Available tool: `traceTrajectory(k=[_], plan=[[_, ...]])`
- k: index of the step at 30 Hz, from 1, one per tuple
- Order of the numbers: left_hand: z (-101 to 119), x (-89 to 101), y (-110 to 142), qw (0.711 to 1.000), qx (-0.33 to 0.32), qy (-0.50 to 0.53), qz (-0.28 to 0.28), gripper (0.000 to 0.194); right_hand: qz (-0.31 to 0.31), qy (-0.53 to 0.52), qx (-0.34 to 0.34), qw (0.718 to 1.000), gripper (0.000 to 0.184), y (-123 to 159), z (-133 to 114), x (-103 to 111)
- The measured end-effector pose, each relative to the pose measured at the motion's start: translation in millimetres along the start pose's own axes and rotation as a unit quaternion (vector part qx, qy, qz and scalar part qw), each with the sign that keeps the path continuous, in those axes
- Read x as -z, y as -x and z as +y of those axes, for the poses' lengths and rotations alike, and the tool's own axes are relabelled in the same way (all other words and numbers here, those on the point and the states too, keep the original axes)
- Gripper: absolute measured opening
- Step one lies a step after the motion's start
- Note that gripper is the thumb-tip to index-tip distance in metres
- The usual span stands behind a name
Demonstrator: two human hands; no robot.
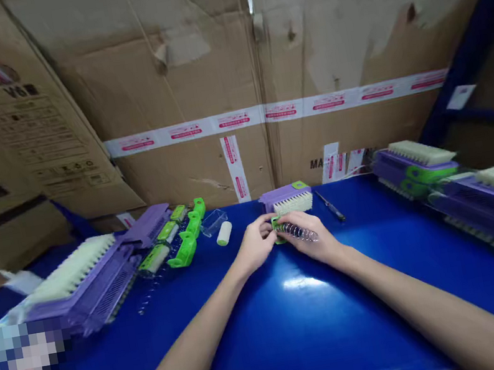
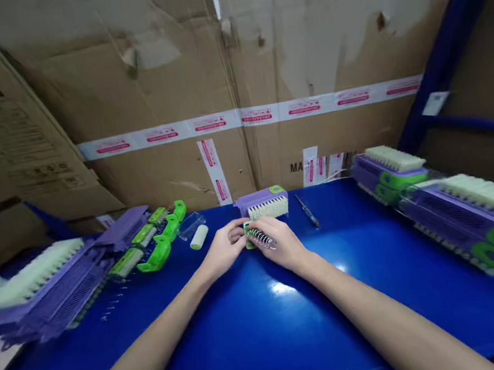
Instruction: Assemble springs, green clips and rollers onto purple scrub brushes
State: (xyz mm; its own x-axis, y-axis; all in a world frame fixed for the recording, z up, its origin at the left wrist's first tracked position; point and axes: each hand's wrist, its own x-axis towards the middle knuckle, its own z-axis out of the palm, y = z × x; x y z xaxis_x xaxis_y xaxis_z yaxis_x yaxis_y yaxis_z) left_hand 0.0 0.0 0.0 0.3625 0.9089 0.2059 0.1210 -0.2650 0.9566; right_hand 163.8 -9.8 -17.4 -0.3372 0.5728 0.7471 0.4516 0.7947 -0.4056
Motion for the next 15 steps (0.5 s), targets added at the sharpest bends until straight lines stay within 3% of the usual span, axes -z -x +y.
traceTrajectory(k=[9,15], plan=[[-2.2,2.2,0.6,1.0,0.009,-0.014,0.002,0.038,-0.04,-0.032,0.014,0.999,0.028,-3.0,-0.4,7.0],[2.8,4.1,2.1,1.0,0.019,-0.015,-0.014,0.036,-0.024,-0.033,-0.004,0.999,0.023,-2.4,1.8,6.2]])
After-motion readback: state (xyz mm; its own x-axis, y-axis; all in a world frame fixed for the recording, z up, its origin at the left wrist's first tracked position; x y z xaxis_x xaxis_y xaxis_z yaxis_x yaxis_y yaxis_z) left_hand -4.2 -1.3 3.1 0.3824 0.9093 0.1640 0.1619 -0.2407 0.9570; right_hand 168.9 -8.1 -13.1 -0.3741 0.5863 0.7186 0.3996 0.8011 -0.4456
